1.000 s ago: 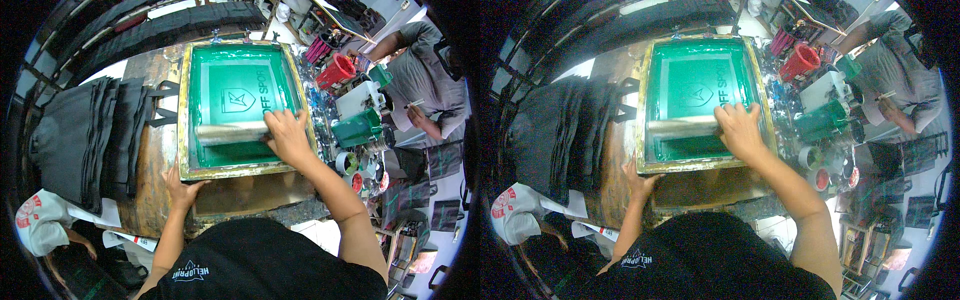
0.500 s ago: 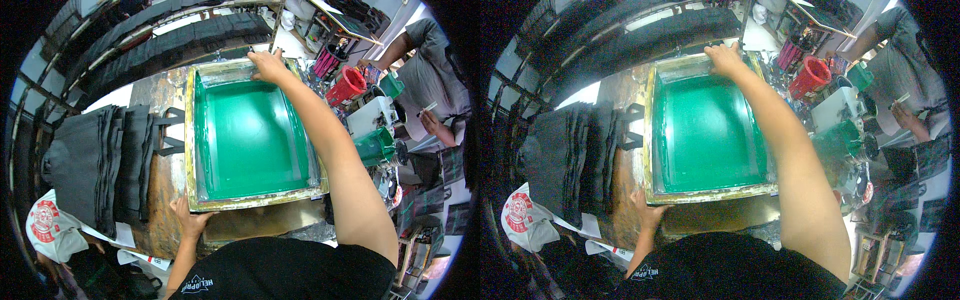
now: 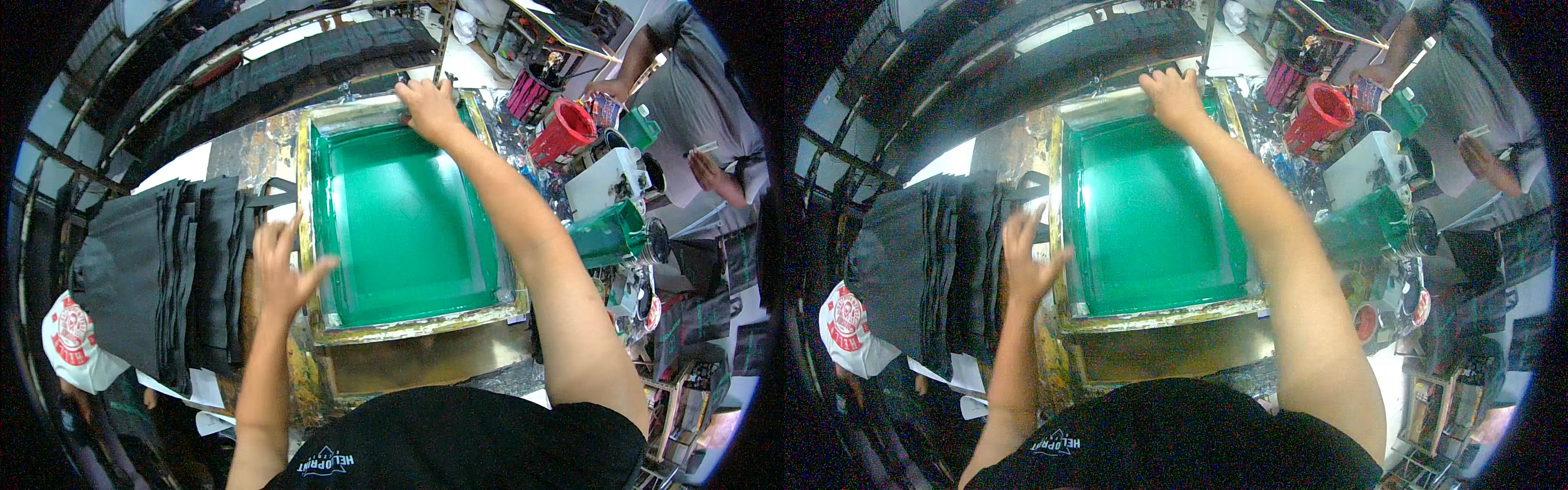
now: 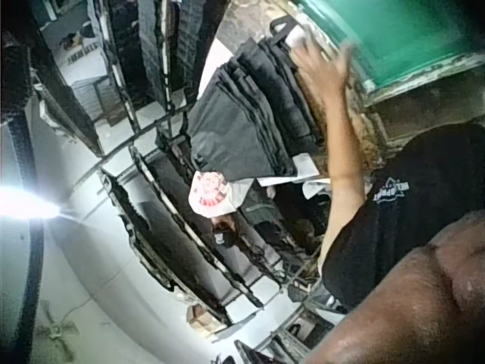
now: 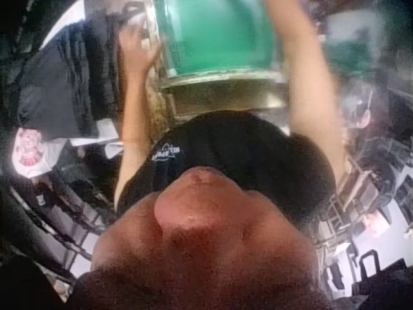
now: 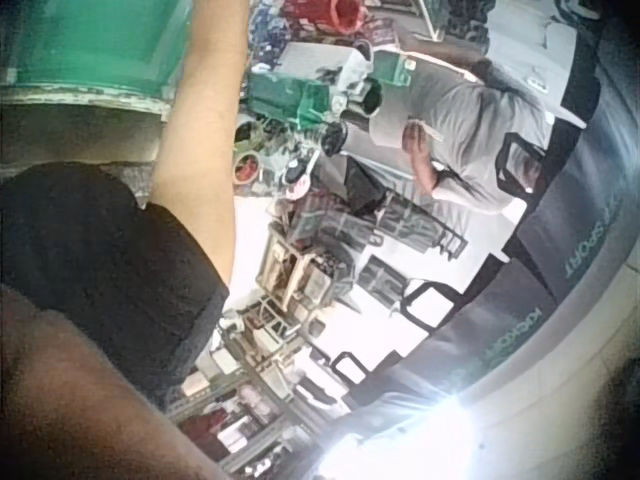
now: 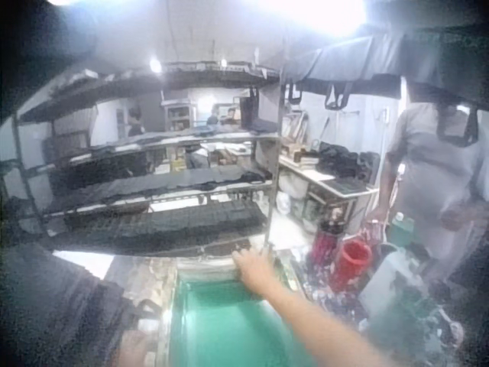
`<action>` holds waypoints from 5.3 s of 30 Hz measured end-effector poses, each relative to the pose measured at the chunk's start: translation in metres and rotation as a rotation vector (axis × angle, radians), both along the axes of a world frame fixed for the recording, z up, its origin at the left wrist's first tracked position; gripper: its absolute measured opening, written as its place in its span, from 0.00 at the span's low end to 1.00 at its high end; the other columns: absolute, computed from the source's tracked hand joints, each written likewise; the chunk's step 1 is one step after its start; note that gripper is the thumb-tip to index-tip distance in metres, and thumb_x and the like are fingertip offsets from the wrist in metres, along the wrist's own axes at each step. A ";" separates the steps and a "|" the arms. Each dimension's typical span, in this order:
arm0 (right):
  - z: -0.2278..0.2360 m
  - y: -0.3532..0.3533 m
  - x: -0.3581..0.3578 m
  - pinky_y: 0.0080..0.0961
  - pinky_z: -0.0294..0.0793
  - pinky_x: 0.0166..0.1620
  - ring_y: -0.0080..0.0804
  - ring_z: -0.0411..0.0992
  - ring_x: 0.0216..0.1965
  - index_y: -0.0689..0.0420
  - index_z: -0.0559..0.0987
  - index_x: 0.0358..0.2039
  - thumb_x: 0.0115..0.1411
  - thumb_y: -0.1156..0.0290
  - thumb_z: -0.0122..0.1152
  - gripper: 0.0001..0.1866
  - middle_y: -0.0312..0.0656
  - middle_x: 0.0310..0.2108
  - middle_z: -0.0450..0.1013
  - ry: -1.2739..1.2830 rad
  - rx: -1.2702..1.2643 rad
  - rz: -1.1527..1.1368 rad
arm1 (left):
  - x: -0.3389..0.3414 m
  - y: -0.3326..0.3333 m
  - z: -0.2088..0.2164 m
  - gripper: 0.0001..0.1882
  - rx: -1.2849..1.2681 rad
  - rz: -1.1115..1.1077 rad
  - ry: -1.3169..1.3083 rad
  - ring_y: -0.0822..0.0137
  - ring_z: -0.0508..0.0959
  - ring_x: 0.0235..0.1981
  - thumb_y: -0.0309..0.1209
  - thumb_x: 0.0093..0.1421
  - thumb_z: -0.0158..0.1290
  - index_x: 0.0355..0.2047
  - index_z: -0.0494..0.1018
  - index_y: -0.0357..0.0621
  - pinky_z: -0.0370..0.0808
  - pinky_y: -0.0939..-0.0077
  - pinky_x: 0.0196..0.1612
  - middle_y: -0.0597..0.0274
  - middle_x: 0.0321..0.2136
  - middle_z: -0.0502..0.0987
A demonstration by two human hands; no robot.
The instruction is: The person performs screen printing on black tote bags by placing a bag on the printing surface, lowering a screen, and using a squeegee to apply green ink through the stencil multiple times.
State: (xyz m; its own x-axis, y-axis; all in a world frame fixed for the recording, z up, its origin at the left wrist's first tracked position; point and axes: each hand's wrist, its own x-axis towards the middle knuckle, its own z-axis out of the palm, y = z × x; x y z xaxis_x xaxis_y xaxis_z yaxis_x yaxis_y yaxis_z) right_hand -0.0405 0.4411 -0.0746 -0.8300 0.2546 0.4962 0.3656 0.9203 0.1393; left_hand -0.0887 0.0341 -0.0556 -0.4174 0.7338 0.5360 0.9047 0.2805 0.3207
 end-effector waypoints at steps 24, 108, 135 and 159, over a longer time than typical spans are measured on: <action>0.002 -0.072 0.075 0.45 0.74 0.47 0.42 0.78 0.48 0.49 0.75 0.48 0.51 0.69 0.73 0.24 0.38 0.43 0.78 -0.097 -0.002 0.021 | -0.040 0.163 -0.021 0.33 -0.181 0.129 0.392 0.53 0.81 0.35 0.65 0.63 0.54 0.32 0.78 0.43 0.76 0.56 0.38 0.56 0.32 0.80; 0.297 -0.171 0.139 0.51 0.68 0.56 0.41 0.77 0.40 0.55 0.80 0.40 0.78 0.46 0.35 0.29 0.47 0.31 0.78 0.214 -0.102 -0.007 | 0.046 -0.054 -0.082 0.40 -0.291 0.392 -0.552 0.35 0.78 0.52 0.38 0.54 0.70 0.62 0.69 0.29 0.75 0.50 0.57 0.32 0.49 0.78; 0.262 -0.150 0.139 0.52 0.69 0.47 0.45 0.77 0.41 0.46 0.81 0.48 0.71 0.48 0.51 0.19 0.42 0.35 0.79 0.382 0.200 0.112 | -0.134 -0.338 0.144 0.20 0.538 0.522 -0.842 0.80 0.80 0.29 0.23 0.64 0.61 0.57 0.78 0.43 0.71 0.88 0.24 0.66 0.40 0.84; 0.272 -0.156 0.142 0.45 0.68 0.56 0.50 0.76 0.51 0.55 0.81 0.52 0.77 0.52 0.43 0.23 0.49 0.46 0.80 0.279 0.024 0.036 | 0.077 -0.244 0.159 0.11 0.278 0.244 0.457 0.55 0.84 0.31 0.37 0.60 0.68 0.35 0.84 0.42 0.80 0.64 0.40 0.57 0.32 0.86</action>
State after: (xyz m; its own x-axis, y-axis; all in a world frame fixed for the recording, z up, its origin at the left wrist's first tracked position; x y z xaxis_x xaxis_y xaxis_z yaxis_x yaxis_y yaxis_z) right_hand 0.1016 0.2847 0.1977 -0.6690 0.2126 0.7122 0.3598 0.9311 0.0600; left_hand -0.0118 -0.2099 0.1033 -0.2377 0.4514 0.8601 0.8886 0.4588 0.0048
